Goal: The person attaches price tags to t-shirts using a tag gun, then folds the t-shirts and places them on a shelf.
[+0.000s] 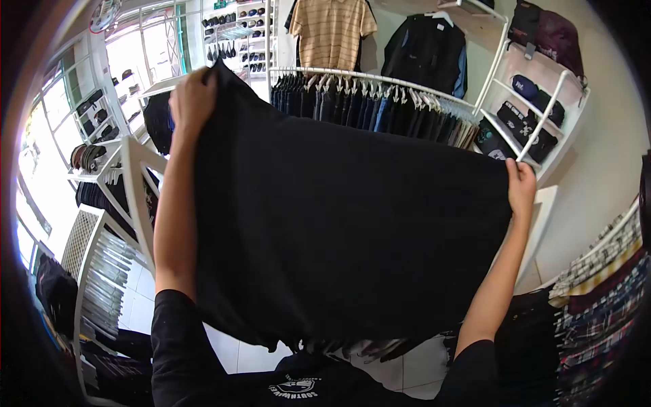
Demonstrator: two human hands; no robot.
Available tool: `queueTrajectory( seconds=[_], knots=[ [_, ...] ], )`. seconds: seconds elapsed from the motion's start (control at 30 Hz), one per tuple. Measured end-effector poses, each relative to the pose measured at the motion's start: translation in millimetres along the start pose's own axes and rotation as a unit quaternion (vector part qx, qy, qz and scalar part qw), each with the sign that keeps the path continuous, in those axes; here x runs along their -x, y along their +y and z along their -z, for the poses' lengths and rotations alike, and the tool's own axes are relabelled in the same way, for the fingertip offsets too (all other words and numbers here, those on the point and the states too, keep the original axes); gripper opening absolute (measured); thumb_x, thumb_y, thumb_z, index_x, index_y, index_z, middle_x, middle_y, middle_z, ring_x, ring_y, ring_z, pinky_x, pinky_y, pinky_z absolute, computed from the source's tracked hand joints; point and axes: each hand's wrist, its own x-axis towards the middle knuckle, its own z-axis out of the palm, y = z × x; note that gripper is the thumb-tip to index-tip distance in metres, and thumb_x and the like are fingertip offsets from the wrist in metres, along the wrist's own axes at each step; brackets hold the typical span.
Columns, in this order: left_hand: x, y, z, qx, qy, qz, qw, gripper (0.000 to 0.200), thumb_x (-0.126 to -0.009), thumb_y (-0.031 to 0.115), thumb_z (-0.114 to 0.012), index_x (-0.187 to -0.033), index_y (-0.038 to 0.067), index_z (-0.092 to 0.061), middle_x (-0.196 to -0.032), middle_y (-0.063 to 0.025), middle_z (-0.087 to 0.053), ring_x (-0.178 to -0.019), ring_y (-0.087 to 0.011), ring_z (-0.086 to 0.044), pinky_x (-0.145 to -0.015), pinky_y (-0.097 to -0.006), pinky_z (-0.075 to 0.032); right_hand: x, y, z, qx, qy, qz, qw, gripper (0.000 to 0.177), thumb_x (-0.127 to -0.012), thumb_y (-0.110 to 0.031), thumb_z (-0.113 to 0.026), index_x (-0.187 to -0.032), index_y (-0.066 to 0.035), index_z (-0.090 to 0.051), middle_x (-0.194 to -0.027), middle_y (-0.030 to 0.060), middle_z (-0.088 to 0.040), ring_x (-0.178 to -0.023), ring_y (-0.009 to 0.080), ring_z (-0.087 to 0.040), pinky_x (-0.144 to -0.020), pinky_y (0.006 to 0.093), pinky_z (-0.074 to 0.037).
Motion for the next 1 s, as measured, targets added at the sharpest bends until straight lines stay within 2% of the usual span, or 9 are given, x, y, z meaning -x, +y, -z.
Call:
queueTrajectory(
  seconds=[0.13, 0.23, 0.37, 0.6, 0.67, 0.8, 0.9, 0.93, 1.0],
  knots=[
    [50, -24, -133, 0.057, -0.121, 0.035, 0.990, 0.041, -0.096, 0.042, -0.062, -0.098, 0.005, -0.077, -0.092, -0.0293, -0.069, -0.091, -0.0454, -0.068, -0.080, -0.0539, -0.052, 20, 84, -99, 0.046, -0.074, -0.086, 0.993, 0.041, -0.096, -0.036, -0.070, -0.089, 0.005, -0.066, -0.075, 0.0081, -0.066, -0.072, 0.0156, -0.059, -0.070, 0.0331, -0.047],
    [124, -46, -202, 0.071, -0.185, 0.076, 0.977, 0.045, -0.096, 0.046, -0.061, -0.091, 0.004, -0.075, -0.084, -0.0257, -0.069, -0.082, -0.0470, -0.066, -0.073, -0.0526, -0.050, 67, 171, -159, 0.067, -0.114, -0.154, 0.979, 0.041, -0.094, -0.038, -0.072, -0.089, 0.002, -0.066, -0.075, 0.0095, -0.066, -0.072, 0.0189, -0.061, -0.072, 0.0354, -0.048],
    [174, -55, -229, 0.096, -0.257, 0.130, 0.953, 0.050, -0.097, 0.048, -0.061, -0.090, 0.000, -0.072, -0.081, -0.0279, -0.066, -0.079, -0.0471, -0.065, -0.070, -0.0524, -0.047, 99, 153, -173, 0.162, -0.135, -0.189, 0.959, 0.041, -0.094, -0.039, -0.073, -0.092, 0.002, -0.066, -0.078, 0.0081, -0.065, -0.073, 0.0197, -0.060, -0.073, 0.0352, -0.049],
    [163, -57, -185, 0.207, -0.163, 0.149, 0.953, 0.052, -0.103, 0.044, -0.055, -0.097, -0.006, -0.068, -0.082, -0.0289, -0.065, -0.080, -0.0446, -0.066, -0.072, -0.0478, -0.047, 87, 153, -143, -0.129, -0.161, -0.272, 0.940, 0.027, -0.087, -0.013, -0.081, -0.104, 0.000, -0.065, -0.088, 0.0045, -0.067, -0.074, 0.0116, -0.060, -0.070, 0.0256, -0.049],
    [160, -59, -160, 0.236, -0.131, 0.126, 0.955, 0.050, -0.104, 0.043, -0.054, -0.101, -0.005, -0.067, -0.084, -0.0289, -0.065, -0.083, -0.0437, -0.066, -0.073, -0.0468, -0.047, 87, 150, -127, -0.098, -0.162, -0.232, 0.954, 0.028, -0.086, -0.011, -0.081, -0.106, 0.000, -0.065, -0.088, 0.0049, -0.068, -0.076, 0.0119, -0.061, -0.070, 0.0260, -0.050],
    [170, -65, -98, 0.247, -0.165, 0.157, 0.942, 0.045, -0.109, 0.033, -0.050, -0.119, -0.008, -0.063, -0.099, -0.0151, -0.070, -0.096, -0.0176, -0.061, -0.089, -0.0333, -0.048, 104, 126, -91, -0.083, -0.179, -0.145, 0.970, 0.035, -0.084, -0.007, -0.081, -0.112, 0.000, -0.063, -0.088, 0.0058, -0.069, -0.079, 0.0127, -0.065, -0.070, 0.0281, -0.051],
    [191, -64, -44, 0.257, -0.167, 0.148, 0.940, 0.043, -0.109, 0.032, -0.049, -0.114, -0.009, -0.062, -0.096, -0.0124, -0.066, -0.094, -0.0161, -0.058, -0.087, -0.0323, -0.047, 118, 108, -65, -0.056, -0.209, -0.088, 0.972, 0.031, -0.083, -0.009, -0.080, -0.110, -0.002, -0.067, -0.086, 0.0063, -0.071, -0.076, 0.0158, -0.066, -0.073, 0.0304, -0.052],
    [202, -71, -36, 0.263, -0.148, 0.137, 0.944, 0.042, -0.108, 0.032, -0.049, -0.119, -0.006, -0.061, -0.100, -0.0255, -0.068, -0.094, -0.0318, -0.067, -0.085, -0.0403, -0.049, 124, 97, -55, 0.012, -0.213, -0.083, 0.973, 0.026, -0.084, -0.007, -0.079, -0.107, -0.002, -0.068, -0.086, 0.0067, -0.072, -0.078, 0.0153, -0.067, -0.074, 0.0298, -0.052],
    [228, -79, -17, 0.282, -0.147, 0.140, 0.938, 0.042, -0.108, 0.032, -0.049, -0.120, -0.007, -0.061, -0.101, -0.0247, -0.069, -0.096, -0.0312, -0.066, -0.087, -0.0393, -0.048, 141, 77, -36, 0.100, -0.203, -0.066, 0.972, 0.016, -0.083, -0.006, -0.076, -0.098, -0.004, -0.071, -0.088, 0.0092, -0.075, -0.081, 0.0199, -0.071, -0.077, 0.0330, -0.054]
  ],
)
